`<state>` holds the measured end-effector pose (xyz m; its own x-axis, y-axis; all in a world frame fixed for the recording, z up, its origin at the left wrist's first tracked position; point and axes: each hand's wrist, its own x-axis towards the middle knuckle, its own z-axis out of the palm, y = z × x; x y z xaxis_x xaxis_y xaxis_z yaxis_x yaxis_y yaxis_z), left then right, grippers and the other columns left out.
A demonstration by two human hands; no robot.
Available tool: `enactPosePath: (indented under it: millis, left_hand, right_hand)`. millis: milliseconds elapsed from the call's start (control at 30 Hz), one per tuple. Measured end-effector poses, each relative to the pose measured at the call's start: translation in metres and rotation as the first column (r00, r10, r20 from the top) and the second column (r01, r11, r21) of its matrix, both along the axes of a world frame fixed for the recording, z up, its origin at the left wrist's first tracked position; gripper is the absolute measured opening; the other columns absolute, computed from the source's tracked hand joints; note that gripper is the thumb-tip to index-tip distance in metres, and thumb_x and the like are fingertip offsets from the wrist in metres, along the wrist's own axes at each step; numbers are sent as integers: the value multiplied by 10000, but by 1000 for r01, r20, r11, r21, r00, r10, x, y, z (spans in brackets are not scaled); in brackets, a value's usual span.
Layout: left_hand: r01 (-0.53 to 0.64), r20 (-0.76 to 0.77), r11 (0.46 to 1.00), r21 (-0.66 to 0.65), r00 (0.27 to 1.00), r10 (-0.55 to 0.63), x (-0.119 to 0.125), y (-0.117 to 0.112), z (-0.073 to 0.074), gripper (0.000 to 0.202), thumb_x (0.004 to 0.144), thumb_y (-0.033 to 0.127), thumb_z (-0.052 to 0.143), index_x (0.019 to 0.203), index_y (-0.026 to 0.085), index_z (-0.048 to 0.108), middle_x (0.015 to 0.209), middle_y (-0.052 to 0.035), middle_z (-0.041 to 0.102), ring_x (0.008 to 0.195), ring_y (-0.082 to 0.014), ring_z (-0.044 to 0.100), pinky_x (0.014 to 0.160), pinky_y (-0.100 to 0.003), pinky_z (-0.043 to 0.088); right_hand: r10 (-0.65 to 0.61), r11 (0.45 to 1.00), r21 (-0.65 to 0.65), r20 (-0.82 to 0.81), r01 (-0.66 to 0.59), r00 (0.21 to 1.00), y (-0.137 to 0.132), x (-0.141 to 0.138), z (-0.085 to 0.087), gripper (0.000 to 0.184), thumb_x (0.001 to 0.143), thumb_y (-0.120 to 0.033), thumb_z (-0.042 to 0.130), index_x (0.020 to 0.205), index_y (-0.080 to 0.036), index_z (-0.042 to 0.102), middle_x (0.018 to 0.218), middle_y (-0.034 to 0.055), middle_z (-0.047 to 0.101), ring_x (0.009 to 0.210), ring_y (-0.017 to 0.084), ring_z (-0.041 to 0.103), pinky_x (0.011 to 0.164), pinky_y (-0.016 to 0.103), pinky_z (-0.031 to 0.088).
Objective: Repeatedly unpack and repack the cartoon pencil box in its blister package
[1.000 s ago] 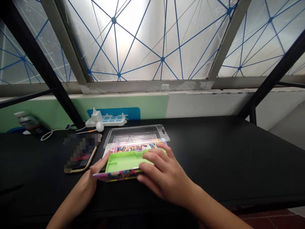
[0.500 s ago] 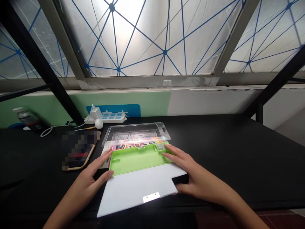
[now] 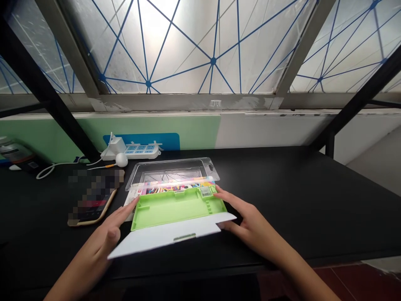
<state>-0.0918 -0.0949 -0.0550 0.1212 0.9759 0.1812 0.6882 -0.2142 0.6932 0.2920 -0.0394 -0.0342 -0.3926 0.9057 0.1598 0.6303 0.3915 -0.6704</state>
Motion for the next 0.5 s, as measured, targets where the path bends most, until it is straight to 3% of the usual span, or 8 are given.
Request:
enactPosePath:
  millis: [100, 300, 500]
  left_hand:
    - [-14, 50, 1000, -27, 999, 16, -3, 0, -5, 802, 970, 765, 146, 1599, 309, 343, 1648, -60, 367, 1522, -358, 312, 1220, -604, 244]
    - [4, 80, 1000, 28, 997, -6, 0, 1, -4, 797, 970, 762, 219, 1625, 310, 263, 1670, -79, 326, 1517, -337, 335, 1224, -552, 275]
    - [-44, 21, 996, 72, 999, 42, 4, -1, 0, 691, 1025, 658, 313, 1606, 284, 324, 1659, -97, 347, 1494, -337, 380, 1170, -509, 388]
  right_hand:
    - [-43, 999, -1, -50, 43, 998, 1, -1, 1, 510, 924, -476, 660, 1403, -316, 591, 1528, 80, 552, 1400, 336, 510, 1145, 515, 442]
    - [-79, 997, -10, 39, 79, 996, 1, -4, -1, 737, 889, -519, 695, 1536, -314, 408, 1537, 101, 539, 1368, 332, 547, 1096, 503, 498]
    - [-96, 995, -9, 31, 97, 995, 3, -7, 0, 613, 885, -534, 688, 1428, -293, 535, 1432, 109, 638, 1279, 335, 626, 1028, 494, 551]
